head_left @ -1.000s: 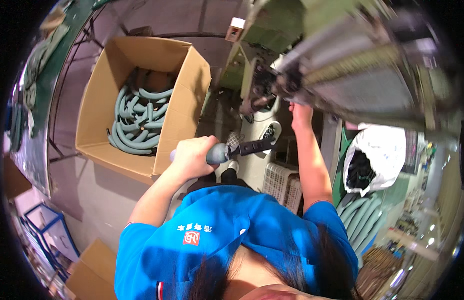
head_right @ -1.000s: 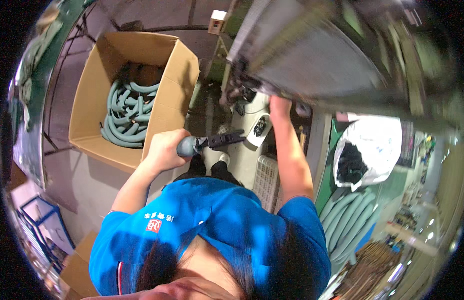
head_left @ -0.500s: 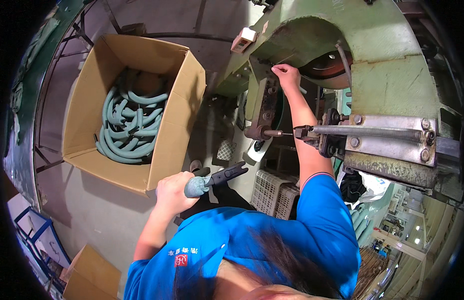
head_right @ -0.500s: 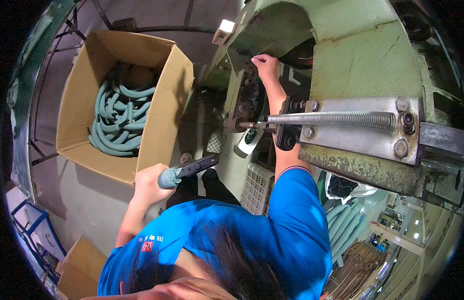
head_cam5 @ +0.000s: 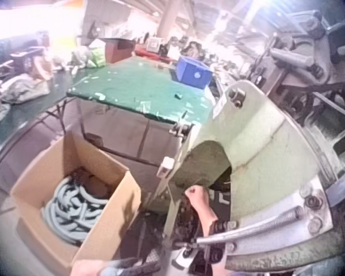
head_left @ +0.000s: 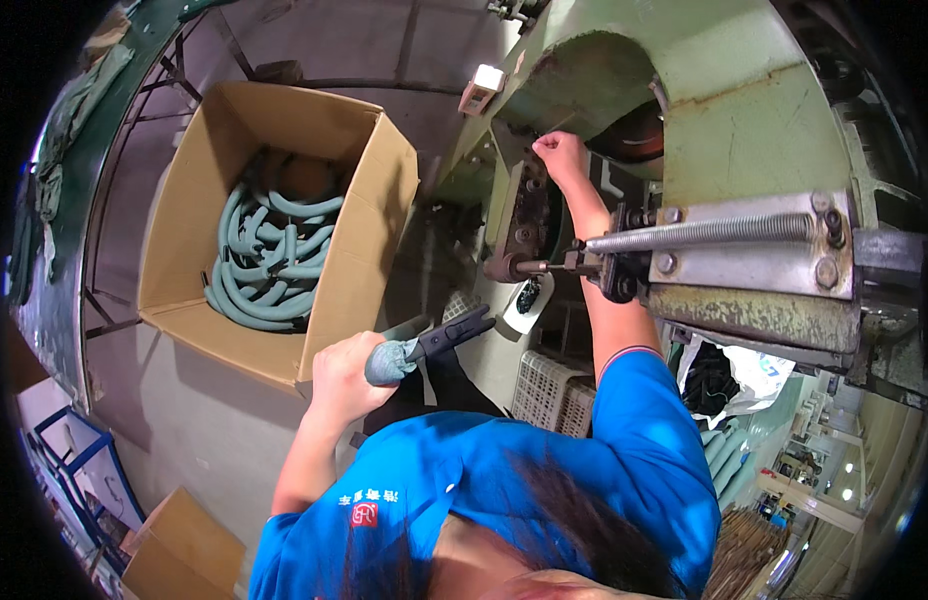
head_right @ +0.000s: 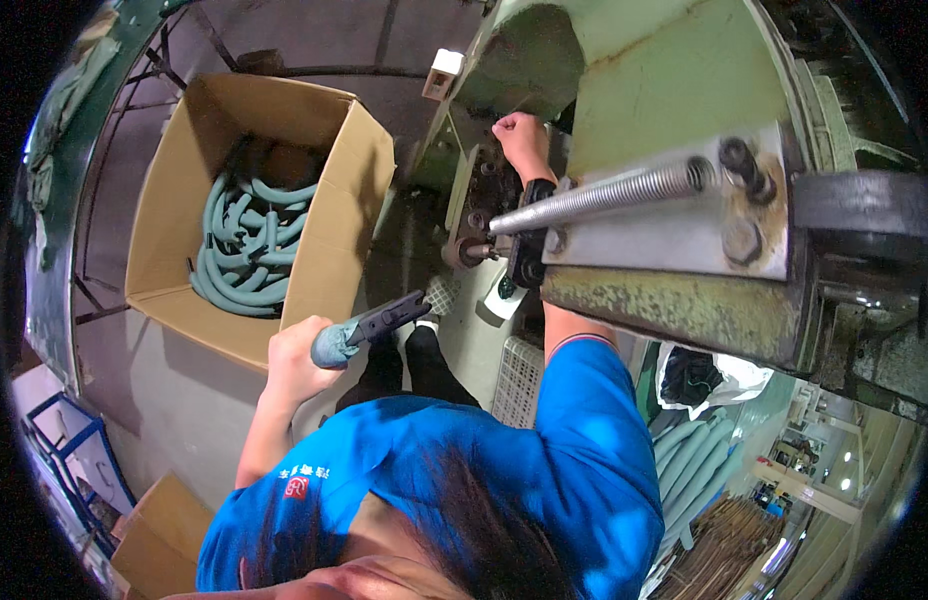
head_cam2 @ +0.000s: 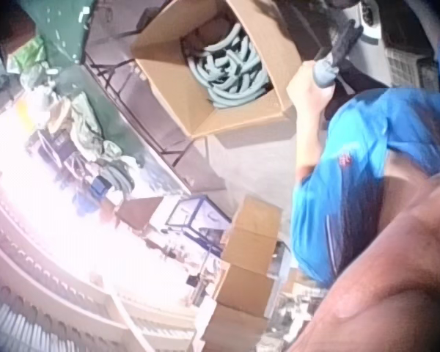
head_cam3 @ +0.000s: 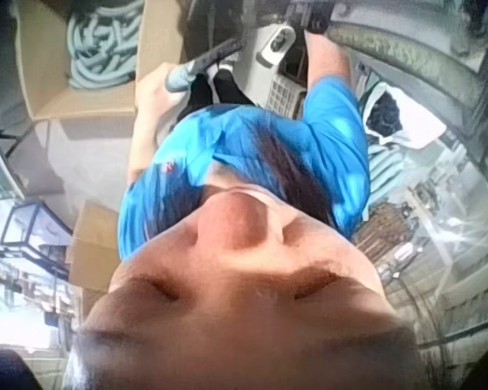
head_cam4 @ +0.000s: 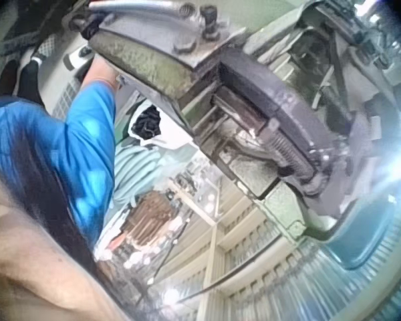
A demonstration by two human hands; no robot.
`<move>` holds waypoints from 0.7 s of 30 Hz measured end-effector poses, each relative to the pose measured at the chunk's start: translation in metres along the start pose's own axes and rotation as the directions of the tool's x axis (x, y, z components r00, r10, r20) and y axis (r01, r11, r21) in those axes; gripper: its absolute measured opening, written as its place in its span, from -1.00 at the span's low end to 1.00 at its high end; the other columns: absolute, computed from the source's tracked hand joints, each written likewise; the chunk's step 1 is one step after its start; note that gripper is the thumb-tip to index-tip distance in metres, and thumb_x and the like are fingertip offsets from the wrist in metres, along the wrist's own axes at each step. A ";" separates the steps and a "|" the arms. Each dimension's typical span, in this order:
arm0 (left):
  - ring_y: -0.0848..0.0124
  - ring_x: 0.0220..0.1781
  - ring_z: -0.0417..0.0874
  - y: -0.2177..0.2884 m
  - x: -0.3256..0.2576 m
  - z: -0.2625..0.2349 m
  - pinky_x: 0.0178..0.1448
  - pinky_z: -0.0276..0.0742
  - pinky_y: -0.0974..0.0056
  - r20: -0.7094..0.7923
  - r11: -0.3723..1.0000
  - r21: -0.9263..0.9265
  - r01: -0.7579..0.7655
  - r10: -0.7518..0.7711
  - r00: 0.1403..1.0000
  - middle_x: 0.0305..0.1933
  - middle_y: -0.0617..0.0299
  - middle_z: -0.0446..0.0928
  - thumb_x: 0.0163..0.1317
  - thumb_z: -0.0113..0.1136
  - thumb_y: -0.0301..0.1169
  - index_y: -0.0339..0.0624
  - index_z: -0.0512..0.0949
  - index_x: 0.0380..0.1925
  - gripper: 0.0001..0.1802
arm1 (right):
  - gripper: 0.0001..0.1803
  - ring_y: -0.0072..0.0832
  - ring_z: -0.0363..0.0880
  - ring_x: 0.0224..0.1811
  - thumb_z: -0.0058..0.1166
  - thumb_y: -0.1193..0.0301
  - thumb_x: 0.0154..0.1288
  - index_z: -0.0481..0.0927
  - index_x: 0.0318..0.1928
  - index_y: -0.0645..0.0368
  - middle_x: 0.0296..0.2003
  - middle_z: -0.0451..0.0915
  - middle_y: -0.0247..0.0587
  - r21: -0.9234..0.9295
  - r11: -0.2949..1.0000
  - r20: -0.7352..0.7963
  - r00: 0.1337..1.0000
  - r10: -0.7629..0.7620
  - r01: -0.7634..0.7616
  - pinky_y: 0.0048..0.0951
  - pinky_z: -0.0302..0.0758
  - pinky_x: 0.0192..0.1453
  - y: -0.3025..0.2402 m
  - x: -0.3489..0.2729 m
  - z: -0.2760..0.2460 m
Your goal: The person repeatedly picks up a gray foam-covered cable, inserts a black connector into its end, and places the assembled unit into a cardboard box. This process is repeated multiple times throughout the clip.
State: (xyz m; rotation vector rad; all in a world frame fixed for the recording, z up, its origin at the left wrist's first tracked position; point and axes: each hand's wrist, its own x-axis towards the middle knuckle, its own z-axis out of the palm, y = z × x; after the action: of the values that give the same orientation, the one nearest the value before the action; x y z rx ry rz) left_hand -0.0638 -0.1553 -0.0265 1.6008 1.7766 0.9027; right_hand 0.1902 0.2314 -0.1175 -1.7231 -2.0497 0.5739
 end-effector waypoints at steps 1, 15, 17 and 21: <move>0.10 -0.39 0.61 0.004 0.001 0.002 -0.31 0.50 0.17 0.003 1.000 0.000 -0.004 0.004 1.000 -0.47 0.12 0.56 -0.35 0.34 -0.42 -0.11 0.54 -0.44 -0.67 | -0.82 -0.33 0.65 -0.39 0.28 0.28 0.02 0.67 -0.43 0.12 -0.46 0.67 -0.19 -0.014 1.000 0.018 1.000 0.015 -0.014 -0.33 0.53 -0.29 0.003 0.005 -0.001; 0.14 -0.37 0.61 0.041 0.005 0.025 -0.30 0.51 0.14 0.024 0.998 0.028 -0.055 0.055 0.998 -0.46 0.17 0.56 -0.32 0.37 -0.45 -0.06 0.49 -0.41 -0.64 | -0.78 -0.38 0.61 -0.41 0.20 0.31 0.17 0.59 -0.29 0.22 -0.42 0.63 -0.22 0.777 0.576 0.329 0.944 -0.028 -0.254 -0.38 0.54 -0.30 -0.005 -0.045 -0.043; 0.13 -0.36 0.62 0.043 0.005 0.024 -0.30 0.51 0.15 0.008 0.998 0.030 -0.050 0.050 0.999 -0.45 0.17 0.57 -0.32 0.37 -0.44 -0.06 0.49 -0.41 -0.63 | -0.80 -0.40 0.60 -0.41 0.17 0.33 0.21 0.59 -0.26 0.22 -0.42 0.63 -0.23 0.870 0.349 0.411 0.903 -0.126 -0.348 -0.39 0.55 -0.28 -0.036 -0.104 -0.085; 0.12 -0.33 0.62 0.044 0.010 0.027 -0.27 0.52 0.15 -0.003 0.997 0.047 -0.065 0.066 0.998 -0.42 0.16 0.58 -0.34 0.39 -0.43 -0.07 0.49 -0.37 -0.59 | -0.83 -0.42 0.60 -0.39 0.11 0.38 0.28 0.60 -0.19 0.21 -0.42 0.61 -0.26 0.855 0.355 0.462 0.866 -0.192 -0.378 -0.41 0.58 -0.23 -0.058 -0.169 -0.119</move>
State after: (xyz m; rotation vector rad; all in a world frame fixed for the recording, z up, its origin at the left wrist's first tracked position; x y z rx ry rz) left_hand -0.0174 -0.1408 -0.0077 1.6971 1.7698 0.9011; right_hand 0.2350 0.0625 0.0068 -0.9561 -1.2488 1.9630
